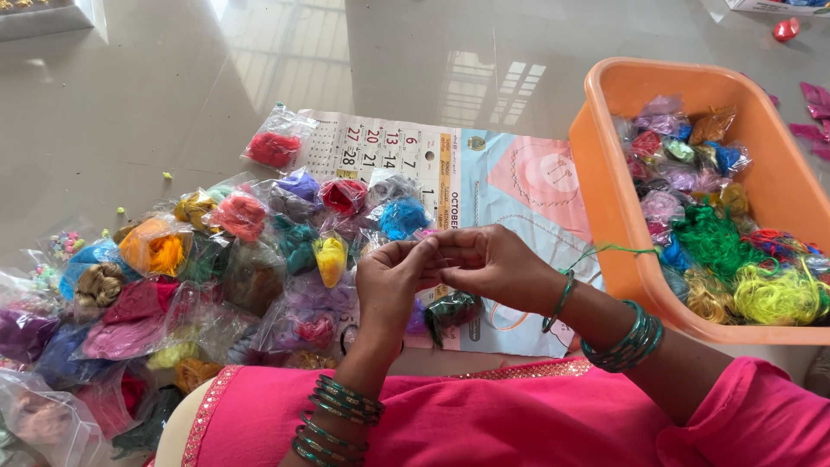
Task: The person sits on the floor and twists and rolls pink wool fiber between their palms to form a thick wool cord, repeatedly rolling sections and joining the strand longer. Colorful wool bundles and a plastic basin of fibers sit around them on the floor.
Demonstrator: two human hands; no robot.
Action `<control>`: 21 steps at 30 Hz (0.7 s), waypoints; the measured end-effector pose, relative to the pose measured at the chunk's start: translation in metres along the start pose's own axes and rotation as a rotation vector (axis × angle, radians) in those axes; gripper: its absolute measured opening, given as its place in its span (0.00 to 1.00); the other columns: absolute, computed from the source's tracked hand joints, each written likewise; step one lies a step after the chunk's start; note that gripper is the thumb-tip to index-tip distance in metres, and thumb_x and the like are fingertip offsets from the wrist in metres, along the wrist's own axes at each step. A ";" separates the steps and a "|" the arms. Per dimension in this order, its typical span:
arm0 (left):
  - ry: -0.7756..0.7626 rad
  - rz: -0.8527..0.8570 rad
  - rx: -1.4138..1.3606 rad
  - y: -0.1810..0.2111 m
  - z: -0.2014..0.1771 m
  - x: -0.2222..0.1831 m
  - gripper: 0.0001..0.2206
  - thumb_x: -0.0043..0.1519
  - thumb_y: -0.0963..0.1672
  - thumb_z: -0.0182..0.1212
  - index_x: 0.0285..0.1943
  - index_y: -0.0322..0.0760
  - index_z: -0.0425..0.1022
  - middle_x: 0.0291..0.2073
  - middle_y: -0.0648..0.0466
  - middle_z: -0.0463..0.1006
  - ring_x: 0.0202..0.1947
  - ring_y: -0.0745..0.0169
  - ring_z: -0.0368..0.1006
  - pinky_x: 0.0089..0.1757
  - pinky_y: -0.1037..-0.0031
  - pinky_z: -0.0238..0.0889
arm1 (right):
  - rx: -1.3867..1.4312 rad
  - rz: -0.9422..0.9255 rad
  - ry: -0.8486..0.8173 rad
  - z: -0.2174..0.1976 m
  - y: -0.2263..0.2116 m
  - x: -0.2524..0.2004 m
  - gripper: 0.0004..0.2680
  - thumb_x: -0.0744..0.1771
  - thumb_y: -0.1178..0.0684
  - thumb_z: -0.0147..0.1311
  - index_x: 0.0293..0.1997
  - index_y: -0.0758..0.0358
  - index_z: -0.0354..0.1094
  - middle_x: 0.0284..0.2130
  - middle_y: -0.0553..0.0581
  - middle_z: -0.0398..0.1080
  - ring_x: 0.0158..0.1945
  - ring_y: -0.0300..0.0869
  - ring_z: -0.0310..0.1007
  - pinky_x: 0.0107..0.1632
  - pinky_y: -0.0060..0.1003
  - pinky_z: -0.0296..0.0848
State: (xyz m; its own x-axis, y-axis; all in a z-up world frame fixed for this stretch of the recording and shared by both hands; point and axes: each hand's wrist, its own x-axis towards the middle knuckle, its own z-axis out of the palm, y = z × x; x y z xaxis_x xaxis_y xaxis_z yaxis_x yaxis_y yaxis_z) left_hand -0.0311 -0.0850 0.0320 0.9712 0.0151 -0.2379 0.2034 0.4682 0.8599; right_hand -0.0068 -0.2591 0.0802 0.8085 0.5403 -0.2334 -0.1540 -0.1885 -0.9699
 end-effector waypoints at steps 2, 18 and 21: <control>0.021 0.002 0.042 -0.001 0.000 0.001 0.08 0.63 0.41 0.64 0.40 0.23 0.79 0.31 0.47 0.83 0.29 0.64 0.81 0.34 0.74 0.77 | -0.035 -0.047 -0.043 0.005 -0.004 -0.002 0.18 0.67 0.63 0.54 0.65 0.73 0.63 0.53 0.60 0.76 0.56 0.40 0.77 0.58 0.36 0.78; -0.062 0.029 -0.083 -0.013 -0.009 0.009 0.07 0.65 0.40 0.59 0.41 0.26 0.79 0.31 0.47 0.84 0.30 0.62 0.82 0.35 0.73 0.78 | 0.044 -0.026 -0.016 -0.008 0.001 0.002 0.18 0.67 0.62 0.53 0.66 0.72 0.62 0.56 0.61 0.74 0.58 0.40 0.75 0.60 0.35 0.75; -0.063 0.042 -0.070 -0.013 -0.009 0.009 0.07 0.65 0.40 0.60 0.41 0.25 0.79 0.31 0.47 0.83 0.30 0.63 0.81 0.35 0.72 0.78 | 0.062 -0.023 -0.018 -0.008 0.002 0.002 0.18 0.67 0.62 0.53 0.66 0.73 0.62 0.56 0.61 0.74 0.58 0.41 0.75 0.60 0.35 0.76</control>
